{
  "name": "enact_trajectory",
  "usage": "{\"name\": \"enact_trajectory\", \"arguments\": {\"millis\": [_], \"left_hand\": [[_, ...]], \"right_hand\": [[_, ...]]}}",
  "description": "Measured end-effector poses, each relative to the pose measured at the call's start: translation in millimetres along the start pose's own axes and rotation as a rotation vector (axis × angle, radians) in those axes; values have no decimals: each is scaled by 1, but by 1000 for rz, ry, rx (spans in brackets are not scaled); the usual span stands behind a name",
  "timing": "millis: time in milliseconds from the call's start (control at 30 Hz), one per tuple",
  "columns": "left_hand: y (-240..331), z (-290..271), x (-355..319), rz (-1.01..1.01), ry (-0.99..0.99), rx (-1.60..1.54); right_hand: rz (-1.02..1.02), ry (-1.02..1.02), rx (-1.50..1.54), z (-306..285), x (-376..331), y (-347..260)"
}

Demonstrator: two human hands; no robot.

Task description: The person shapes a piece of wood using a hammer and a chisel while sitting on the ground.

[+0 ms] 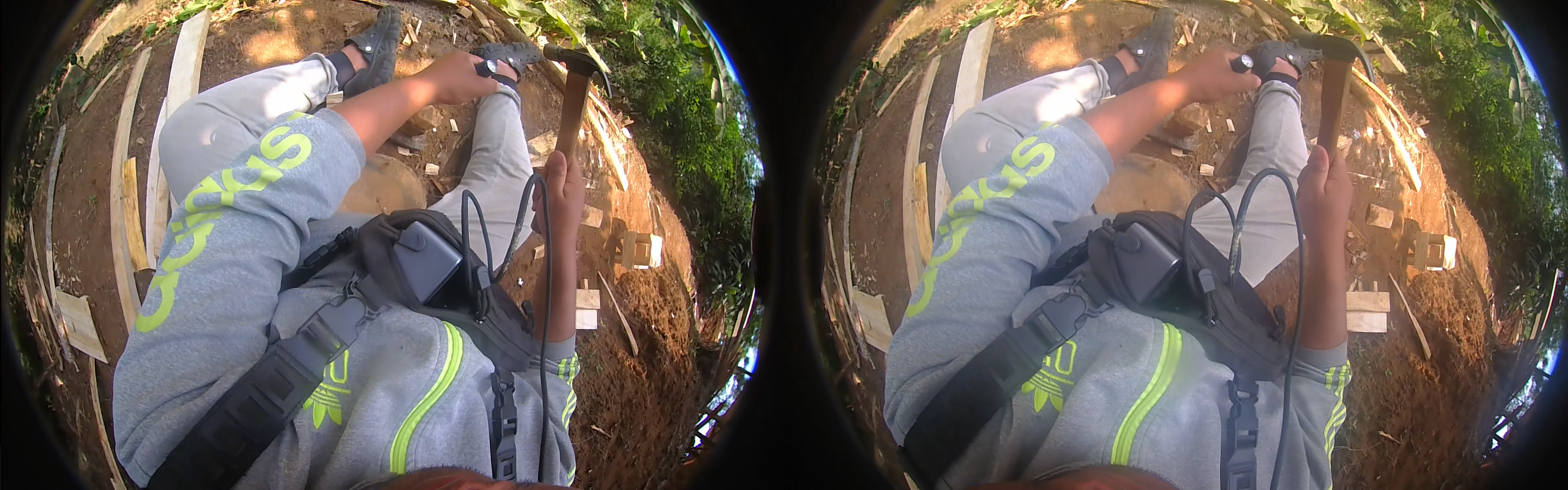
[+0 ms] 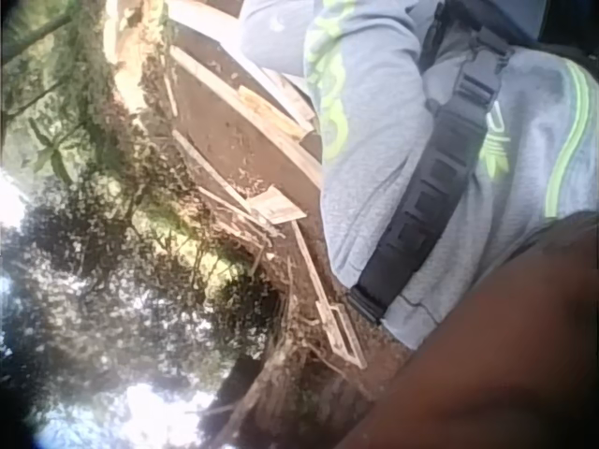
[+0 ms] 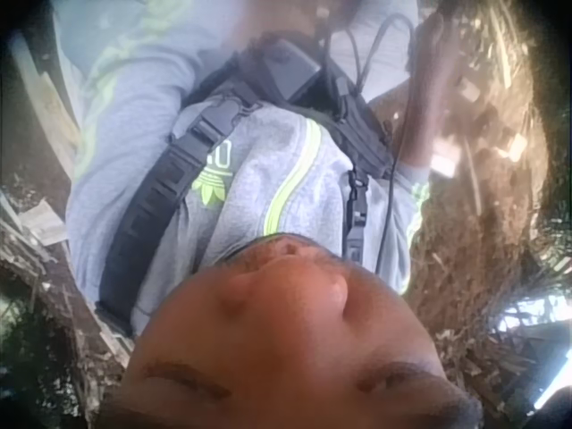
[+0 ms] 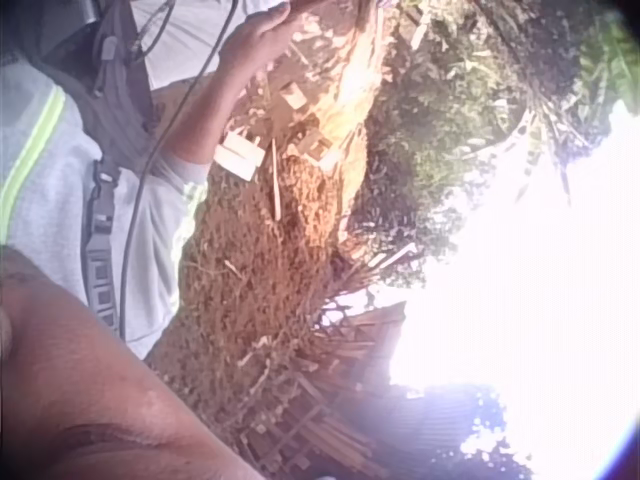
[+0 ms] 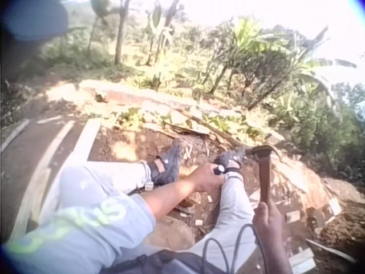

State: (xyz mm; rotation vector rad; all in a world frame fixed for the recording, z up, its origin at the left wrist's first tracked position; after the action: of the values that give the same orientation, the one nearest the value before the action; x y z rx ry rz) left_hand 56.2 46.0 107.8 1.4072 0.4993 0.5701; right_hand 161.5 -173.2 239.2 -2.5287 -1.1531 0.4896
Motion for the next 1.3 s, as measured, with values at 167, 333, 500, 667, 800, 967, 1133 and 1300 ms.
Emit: {"name": "enact_trajectory", "arguments": {"millis": [167,333,500,667,800,967,1133,1300], "left_hand": [[-5,3,0,-10,-14,-39],[1,3,-5,-18,-35,-63],[-11,1,0,-13,-15,-31],[-8,0,-2,-15,-14,-30],[-5,3,-1,-18,-31,-29],[-9,0,-2,-54,-30,-24],[-10,-1,-3,-26,-25,2],[-8,0,3,26,-25,19]], "right_hand": [[6,-33,156,7,2,5],[-15,-49,-161,16,-1,4],[67,88,43,8,-10,-11],[16,-13,66,3,-3,-6],[23,13,69,4,-5,-11],[35,33,49,8,-6,-13],[72,-78,-9,6,-2,1],[-137,3,-344,12,0,-9]]}}
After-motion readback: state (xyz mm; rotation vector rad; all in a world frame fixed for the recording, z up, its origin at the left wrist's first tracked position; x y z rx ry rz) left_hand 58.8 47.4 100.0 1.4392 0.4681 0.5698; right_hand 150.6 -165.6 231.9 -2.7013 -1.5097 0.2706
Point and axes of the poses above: each hand's wrist, its own x-axis towards the middle knuckle, its own z-axis out of the palm, y = z × x, the point moved 9 cm from there along x, towards the middle knuckle, and after that the axes turned 12 degrees about -x, right-handed, at the moved point
